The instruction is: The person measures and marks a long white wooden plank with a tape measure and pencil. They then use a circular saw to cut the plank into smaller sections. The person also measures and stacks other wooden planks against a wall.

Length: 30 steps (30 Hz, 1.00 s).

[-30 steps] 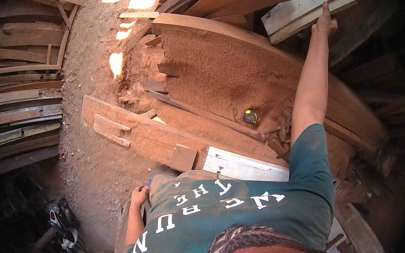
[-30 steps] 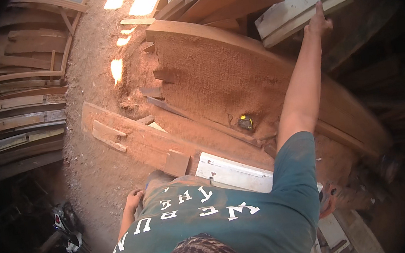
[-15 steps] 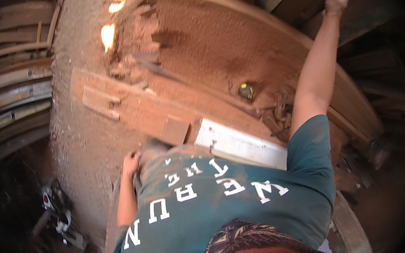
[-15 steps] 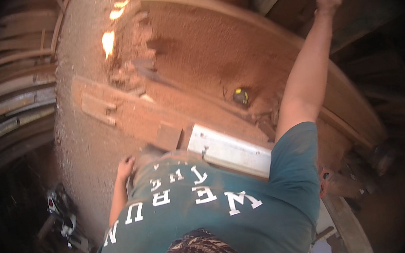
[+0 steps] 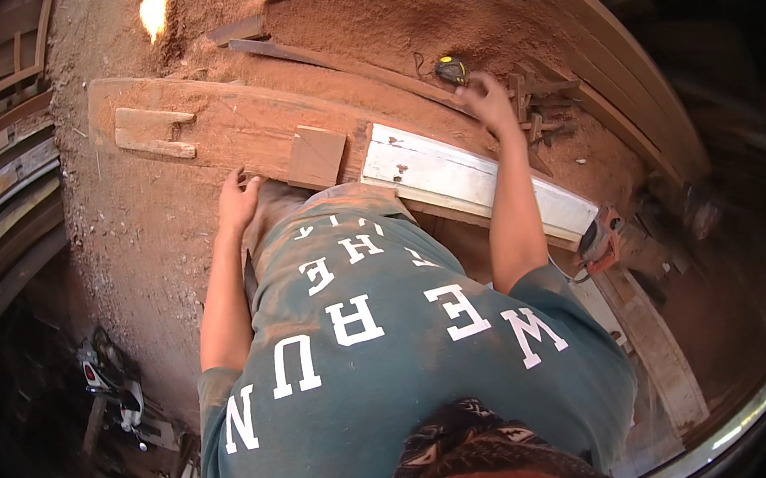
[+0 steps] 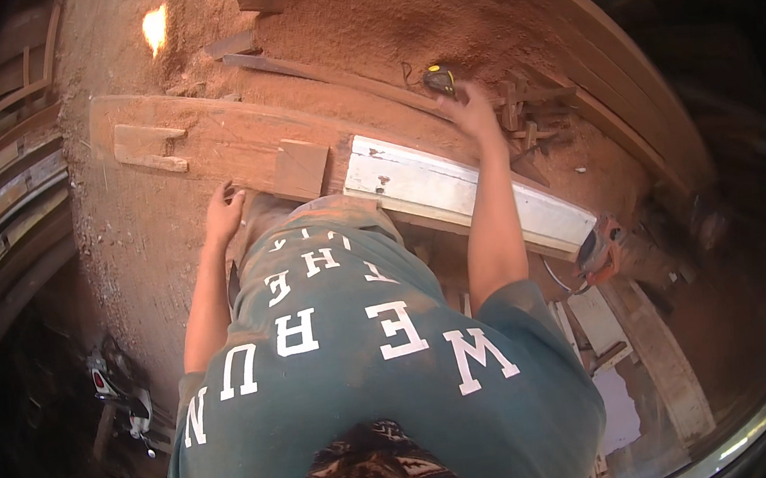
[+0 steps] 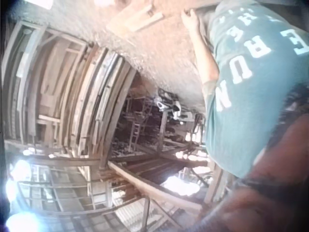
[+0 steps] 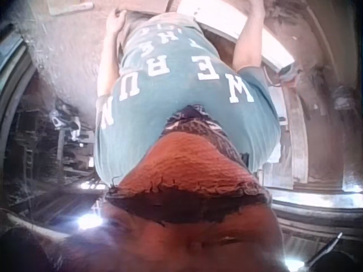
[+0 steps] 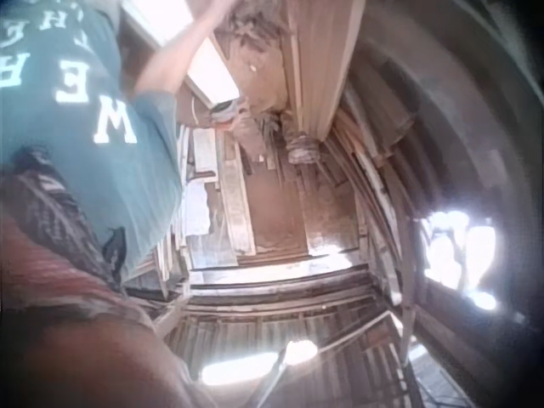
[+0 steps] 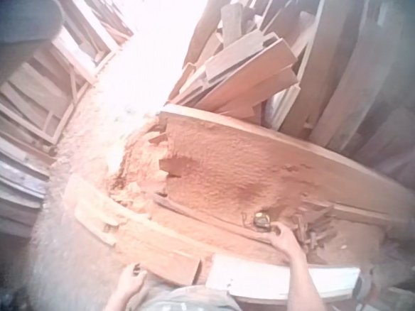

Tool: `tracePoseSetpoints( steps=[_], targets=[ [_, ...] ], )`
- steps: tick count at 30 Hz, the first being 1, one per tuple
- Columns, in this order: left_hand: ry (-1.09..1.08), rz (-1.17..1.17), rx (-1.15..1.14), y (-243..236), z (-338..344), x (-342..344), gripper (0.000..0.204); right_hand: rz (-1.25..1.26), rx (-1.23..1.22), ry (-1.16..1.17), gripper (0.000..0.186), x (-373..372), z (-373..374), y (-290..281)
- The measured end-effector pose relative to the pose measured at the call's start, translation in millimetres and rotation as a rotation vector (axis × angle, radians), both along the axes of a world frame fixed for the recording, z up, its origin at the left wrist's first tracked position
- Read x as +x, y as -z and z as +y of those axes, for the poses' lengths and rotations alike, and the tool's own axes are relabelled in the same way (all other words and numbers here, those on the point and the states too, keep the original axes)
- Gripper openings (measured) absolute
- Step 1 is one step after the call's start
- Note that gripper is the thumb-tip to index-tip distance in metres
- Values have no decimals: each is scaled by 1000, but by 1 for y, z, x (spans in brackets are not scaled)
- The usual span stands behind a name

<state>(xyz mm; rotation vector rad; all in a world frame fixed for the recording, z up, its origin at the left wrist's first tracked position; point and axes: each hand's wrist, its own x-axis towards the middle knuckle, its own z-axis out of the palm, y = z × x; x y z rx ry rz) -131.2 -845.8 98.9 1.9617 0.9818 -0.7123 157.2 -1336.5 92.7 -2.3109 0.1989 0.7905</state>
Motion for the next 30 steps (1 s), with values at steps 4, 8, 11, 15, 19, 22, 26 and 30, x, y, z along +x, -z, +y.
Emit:
tracePoseSetpoints(
  steps=[4,8,11,15,19,22,26,30],
  targets=[
    [544,-215,222,-26,-53,46,83,-81,-315,-335,113,-107,21,-16],
    [815,-128,242,-53,-126,87,116,-7,-499,-652,136,-163,70,-86],
    [793,-82,275,-10,-147,82,124,-80,-616,-744,143,-184,79,-79],
    [769,-188,269,-7,-128,68,109,-184,-615,-782,144,-196,69,-50],
    [506,-328,233,-31,-63,45,107,-223,-588,-802,141,-196,88,-55],
    [327,-420,162,-43,3,15,106,-309,-538,-794,137,-203,140,-38],
    [-146,-389,-143,-30,73,-21,95,-459,-313,-741,119,-210,251,-35],
    [-441,-402,-454,-97,70,-9,86,-45,499,-371,89,-213,349,-80]
  ],
)
